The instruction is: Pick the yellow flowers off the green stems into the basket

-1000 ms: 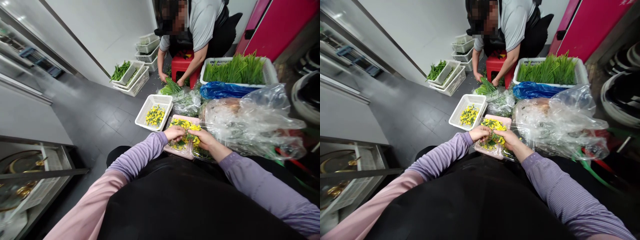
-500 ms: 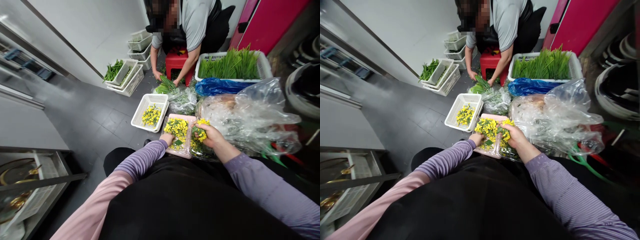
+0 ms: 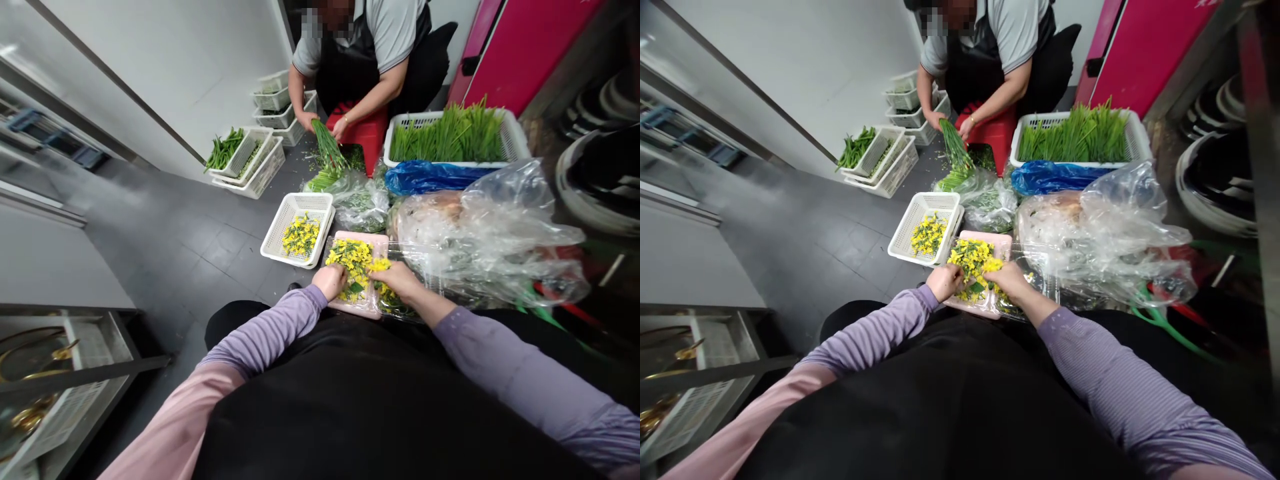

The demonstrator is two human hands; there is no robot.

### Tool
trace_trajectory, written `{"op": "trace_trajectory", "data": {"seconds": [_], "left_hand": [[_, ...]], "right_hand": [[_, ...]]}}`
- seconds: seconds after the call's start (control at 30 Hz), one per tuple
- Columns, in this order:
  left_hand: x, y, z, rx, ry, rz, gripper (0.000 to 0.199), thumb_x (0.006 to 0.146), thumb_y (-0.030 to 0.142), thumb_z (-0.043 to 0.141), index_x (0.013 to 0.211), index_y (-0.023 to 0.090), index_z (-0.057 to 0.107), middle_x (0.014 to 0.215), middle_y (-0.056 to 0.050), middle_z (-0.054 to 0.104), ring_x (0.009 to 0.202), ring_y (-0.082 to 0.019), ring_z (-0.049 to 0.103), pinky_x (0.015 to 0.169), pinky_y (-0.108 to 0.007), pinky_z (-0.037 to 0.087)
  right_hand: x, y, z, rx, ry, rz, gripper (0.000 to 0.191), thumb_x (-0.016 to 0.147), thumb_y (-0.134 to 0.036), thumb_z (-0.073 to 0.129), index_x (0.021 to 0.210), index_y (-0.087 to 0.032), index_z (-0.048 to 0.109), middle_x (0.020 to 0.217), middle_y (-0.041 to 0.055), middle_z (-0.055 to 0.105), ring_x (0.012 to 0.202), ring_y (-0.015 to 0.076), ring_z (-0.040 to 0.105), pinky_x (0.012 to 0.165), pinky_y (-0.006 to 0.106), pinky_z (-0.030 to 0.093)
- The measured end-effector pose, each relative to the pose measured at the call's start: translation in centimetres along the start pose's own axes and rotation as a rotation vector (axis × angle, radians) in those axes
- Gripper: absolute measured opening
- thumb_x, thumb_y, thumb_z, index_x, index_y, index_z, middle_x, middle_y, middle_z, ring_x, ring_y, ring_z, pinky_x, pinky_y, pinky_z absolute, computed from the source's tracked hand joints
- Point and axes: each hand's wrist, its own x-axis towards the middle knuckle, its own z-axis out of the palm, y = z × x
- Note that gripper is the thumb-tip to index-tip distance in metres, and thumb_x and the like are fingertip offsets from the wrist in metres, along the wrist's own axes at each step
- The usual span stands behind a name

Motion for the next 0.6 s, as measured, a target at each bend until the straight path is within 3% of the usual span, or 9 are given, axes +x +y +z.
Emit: {"op": "trace_trajectory", "data": {"seconds": [0.13, 0.23, 0.37, 0.47, 0.53, 0.6], "left_hand": [[-1.1, 1.6, -1.7, -0.041, 0.128, 0.061, 0.022, 0.083, 0.023, 0.038, 0.086, 0.013, 0.057, 0.084, -0.009, 0.056, 0.078, -0.015, 0.055, 0.072, -0.025, 0.043], [-1.5, 2.1, -1.9, -0.058, 0.156, 0.083, 0.022, 0.083, 0.022, 0.037, 0.086, 0.012, 0.057, 0.082, -0.009, 0.055, 0.076, -0.015, 0.055, 0.072, -0.026, 0.043], [-1.5, 2.2, -2.6, -0.071, 0.161, 0.152, 0.020, 0.080, 0.018, 0.039, 0.085, 0.013, 0.058, 0.082, -0.008, 0.056, 0.078, -0.015, 0.054, 0.072, -0.025, 0.042], [-0.7, 1.6, -3.6, -0.113, 0.068, 0.244, 0.020, 0.079, 0.018, 0.041, 0.081, 0.014, 0.060, 0.079, -0.006, 0.058, 0.076, -0.013, 0.054, 0.071, -0.022, 0.041], [0.3, 0.8, -3.8, -0.094, -0.018, 0.199, 0.021, 0.079, 0.020, 0.041, 0.079, 0.014, 0.061, 0.077, -0.006, 0.059, 0.075, -0.013, 0.055, 0.070, -0.022, 0.041], [1.2, 0.0, -3.3, 0.001, -0.106, 0.066, 0.022, 0.079, 0.021, 0.042, 0.082, 0.012, 0.062, 0.081, -0.008, 0.059, 0.075, -0.015, 0.056, 0.069, -0.024, 0.042]], "right_hand": [[-0.5, 0.1, 1.4, 0.045, -0.256, 0.004, 0.032, 0.050, -0.021, 0.072, 0.081, -0.014, 0.067, 0.082, 0.0046, 0.068, 0.076, 0.0197, 0.062, 0.075, 0.032, 0.046], [-0.9, -0.3, 1.9, 0.160, -0.338, 0.029, 0.036, 0.049, -0.020, 0.072, 0.084, -0.015, 0.066, 0.083, 0.0045, 0.068, 0.078, 0.0197, 0.062, 0.077, 0.033, 0.045], [-1.1, -0.6, 1.9, 0.185, -0.354, 0.056, 0.034, 0.048, -0.019, 0.072, 0.081, -0.015, 0.066, 0.077, 0.0037, 0.069, 0.075, 0.0200, 0.062, 0.075, 0.033, 0.046], [-0.8, -1.4, 1.0, 0.048, -0.352, 0.020, 0.033, 0.045, -0.013, 0.072, 0.077, -0.014, 0.067, 0.075, 0.0023, 0.068, 0.071, 0.0184, 0.061, 0.074, 0.032, 0.046], [-0.4, -2.4, -0.2, 0.010, -0.306, -0.005, 0.029, 0.045, -0.013, 0.071, 0.073, -0.014, 0.066, 0.072, 0.0019, 0.068, 0.067, 0.0168, 0.061, 0.070, 0.030, 0.047], [0.0, -3.4, -1.7, 0.108, -0.219, -0.020, 0.021, 0.050, -0.016, 0.070, 0.071, -0.014, 0.065, 0.069, 0.0021, 0.067, 0.062, 0.0147, 0.060, 0.063, 0.027, 0.047]]}}
